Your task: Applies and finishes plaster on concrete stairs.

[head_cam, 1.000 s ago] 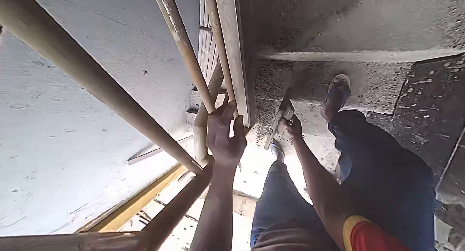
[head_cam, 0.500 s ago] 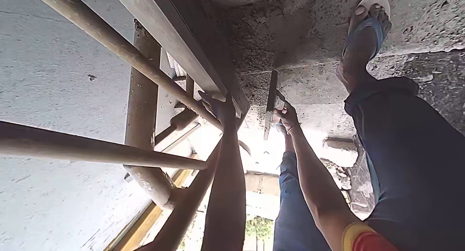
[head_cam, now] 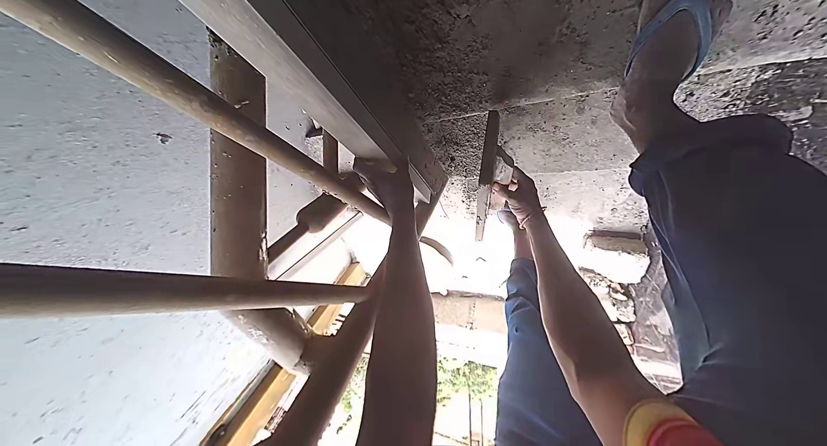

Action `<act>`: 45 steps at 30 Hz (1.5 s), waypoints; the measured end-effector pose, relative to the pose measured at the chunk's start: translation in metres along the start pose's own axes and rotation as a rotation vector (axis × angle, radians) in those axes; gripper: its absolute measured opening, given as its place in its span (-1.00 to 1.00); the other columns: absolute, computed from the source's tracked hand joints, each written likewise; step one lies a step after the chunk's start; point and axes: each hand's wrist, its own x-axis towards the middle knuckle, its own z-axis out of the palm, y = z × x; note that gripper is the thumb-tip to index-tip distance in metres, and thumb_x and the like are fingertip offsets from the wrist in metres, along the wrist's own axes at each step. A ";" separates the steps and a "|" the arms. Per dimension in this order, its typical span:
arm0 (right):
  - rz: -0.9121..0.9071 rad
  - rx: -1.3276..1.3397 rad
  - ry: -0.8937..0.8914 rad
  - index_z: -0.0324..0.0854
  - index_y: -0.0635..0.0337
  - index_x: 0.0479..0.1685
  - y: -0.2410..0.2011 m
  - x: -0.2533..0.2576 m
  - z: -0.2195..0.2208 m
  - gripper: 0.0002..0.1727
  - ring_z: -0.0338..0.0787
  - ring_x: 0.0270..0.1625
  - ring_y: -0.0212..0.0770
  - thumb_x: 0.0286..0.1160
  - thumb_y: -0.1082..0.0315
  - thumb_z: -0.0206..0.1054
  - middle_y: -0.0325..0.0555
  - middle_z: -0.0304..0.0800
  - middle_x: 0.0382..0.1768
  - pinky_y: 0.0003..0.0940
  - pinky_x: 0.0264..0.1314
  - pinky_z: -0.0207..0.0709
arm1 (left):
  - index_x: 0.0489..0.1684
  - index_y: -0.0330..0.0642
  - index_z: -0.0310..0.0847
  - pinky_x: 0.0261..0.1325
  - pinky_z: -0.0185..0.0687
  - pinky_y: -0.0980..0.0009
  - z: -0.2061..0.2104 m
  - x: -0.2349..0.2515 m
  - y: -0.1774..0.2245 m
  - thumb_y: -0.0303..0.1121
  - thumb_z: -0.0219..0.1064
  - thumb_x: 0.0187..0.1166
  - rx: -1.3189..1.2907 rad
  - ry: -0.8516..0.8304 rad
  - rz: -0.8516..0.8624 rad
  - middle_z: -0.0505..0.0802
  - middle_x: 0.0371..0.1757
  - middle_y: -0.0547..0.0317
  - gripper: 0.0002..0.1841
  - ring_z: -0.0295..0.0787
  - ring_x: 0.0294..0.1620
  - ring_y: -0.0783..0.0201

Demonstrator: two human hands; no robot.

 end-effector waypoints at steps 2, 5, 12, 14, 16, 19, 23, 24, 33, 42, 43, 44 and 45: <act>0.005 0.005 -0.004 0.62 0.16 0.39 0.003 0.000 0.000 -0.36 0.81 0.16 -0.12 0.21 0.24 0.63 0.07 0.81 0.18 -0.06 0.23 0.71 | 0.64 -0.29 0.12 0.59 0.45 0.19 0.000 0.001 -0.001 -0.12 0.76 0.15 -0.006 -0.002 0.004 0.63 0.43 -0.22 0.05 0.59 0.48 0.04; -0.001 -0.014 -0.004 0.62 0.18 0.40 0.006 -0.001 -0.001 -0.35 0.80 0.17 -0.11 0.23 0.23 0.64 0.08 0.82 0.18 -0.06 0.26 0.69 | 0.61 -0.27 0.16 0.56 0.47 0.16 0.000 0.001 0.000 -0.10 0.77 0.13 -0.004 0.007 0.004 0.66 0.39 -0.20 0.04 0.62 0.45 0.03; 0.036 -0.035 -0.004 0.63 0.10 0.39 0.007 0.000 -0.005 -0.38 0.82 0.08 -0.06 0.24 0.24 0.66 0.09 0.82 0.14 0.02 0.15 0.71 | 0.64 -0.25 0.14 0.58 0.44 0.16 0.003 0.003 -0.005 -0.06 0.77 0.13 -0.015 0.028 0.012 0.63 0.44 -0.19 0.06 0.59 0.47 0.05; 0.053 -0.045 -0.002 0.63 0.10 0.38 0.003 -0.003 -0.006 -0.41 0.82 0.06 -0.03 0.28 0.29 0.64 0.10 0.82 0.13 0.04 0.12 0.72 | 0.64 -0.26 0.15 0.56 0.47 0.16 0.002 0.001 -0.005 -0.04 0.76 0.14 -0.023 0.024 0.011 0.64 0.42 -0.18 0.06 0.61 0.45 0.06; 0.054 -0.046 0.007 0.64 0.09 0.37 0.000 -0.004 -0.006 -0.43 0.84 0.00 -0.03 0.29 0.32 0.64 0.09 0.84 0.08 0.04 0.07 0.73 | 0.61 -0.25 0.18 0.48 0.53 0.14 0.000 -0.001 -0.004 -0.05 0.76 0.14 -0.037 0.016 0.014 0.68 0.33 -0.16 0.03 0.65 0.35 0.05; 0.051 -0.050 0.004 0.64 0.08 0.36 -0.003 -0.004 -0.007 -0.41 0.83 0.00 -0.05 0.25 0.30 0.65 0.07 0.84 0.10 0.02 0.06 0.72 | 0.59 -0.23 0.21 0.47 0.52 0.13 0.000 -0.001 -0.003 -0.02 0.76 0.13 -0.020 0.016 0.015 0.70 0.30 -0.14 0.02 0.66 0.34 0.05; 0.061 -0.042 -0.001 0.66 0.06 0.35 0.002 -0.002 -0.006 -0.40 0.83 -0.01 -0.06 0.22 0.29 0.66 0.07 0.84 0.08 0.02 0.03 0.73 | 0.61 -0.24 0.19 0.54 0.47 0.16 0.003 0.000 -0.006 -0.01 0.77 0.12 -0.015 0.034 0.014 0.68 0.35 -0.16 0.05 0.63 0.41 0.06; 0.054 -0.024 -0.006 0.65 0.07 0.34 0.003 -0.001 -0.005 -0.40 0.82 -0.03 -0.07 0.20 0.31 0.67 0.07 0.83 0.07 0.00 0.01 0.72 | 0.61 -0.24 0.20 0.53 0.48 0.14 0.001 -0.001 -0.004 -0.01 0.77 0.13 -0.015 0.028 0.013 0.68 0.35 -0.17 0.04 0.63 0.41 0.03; 0.065 -0.027 -0.053 0.64 0.13 0.35 0.001 -0.002 0.001 -0.41 0.85 -0.03 -0.05 0.23 0.39 0.65 0.10 0.84 0.07 0.01 0.03 0.75 | 0.59 -0.26 0.20 0.53 0.49 0.13 0.002 0.000 -0.003 0.01 0.74 0.16 0.044 0.032 0.011 0.67 0.36 -0.20 0.02 0.62 0.43 0.01; 0.071 -0.008 -0.053 0.65 0.11 0.33 0.003 -0.003 0.002 -0.42 0.84 -0.09 -0.05 0.22 0.34 0.68 0.10 0.85 0.04 0.02 -0.04 0.74 | 0.56 -0.27 0.23 0.48 0.53 0.11 0.005 0.003 -0.010 -0.03 0.78 0.10 0.006 0.044 0.040 0.69 0.29 -0.20 0.02 0.66 0.35 0.01; 0.068 -0.011 -0.052 0.66 0.10 0.33 0.003 -0.002 0.002 -0.42 0.84 -0.07 -0.06 0.22 0.34 0.67 0.09 0.84 0.05 0.02 -0.01 0.74 | 0.54 -0.26 0.23 0.47 0.53 0.11 0.005 0.003 -0.009 -0.02 0.78 0.10 0.010 0.041 0.038 0.70 0.29 -0.18 0.01 0.66 0.34 0.02; 0.064 -0.009 -0.050 0.66 0.10 0.32 0.004 -0.001 0.001 -0.43 0.83 -0.05 -0.06 0.22 0.34 0.67 0.08 0.84 0.05 0.02 0.01 0.73 | 0.54 -0.25 0.24 0.47 0.54 0.11 0.005 0.003 -0.009 0.00 0.78 0.10 0.009 0.038 0.035 0.70 0.29 -0.17 0.01 0.67 0.34 0.02; 0.061 0.003 -0.048 0.67 0.10 0.31 0.006 -0.001 0.001 -0.44 0.84 -0.03 -0.07 0.23 0.36 0.67 0.06 0.85 0.06 0.01 0.04 0.75 | 0.55 -0.23 0.24 0.45 0.56 0.10 0.005 0.003 -0.009 0.00 0.77 0.11 0.000 0.032 0.028 0.70 0.29 -0.15 0.01 0.67 0.34 0.03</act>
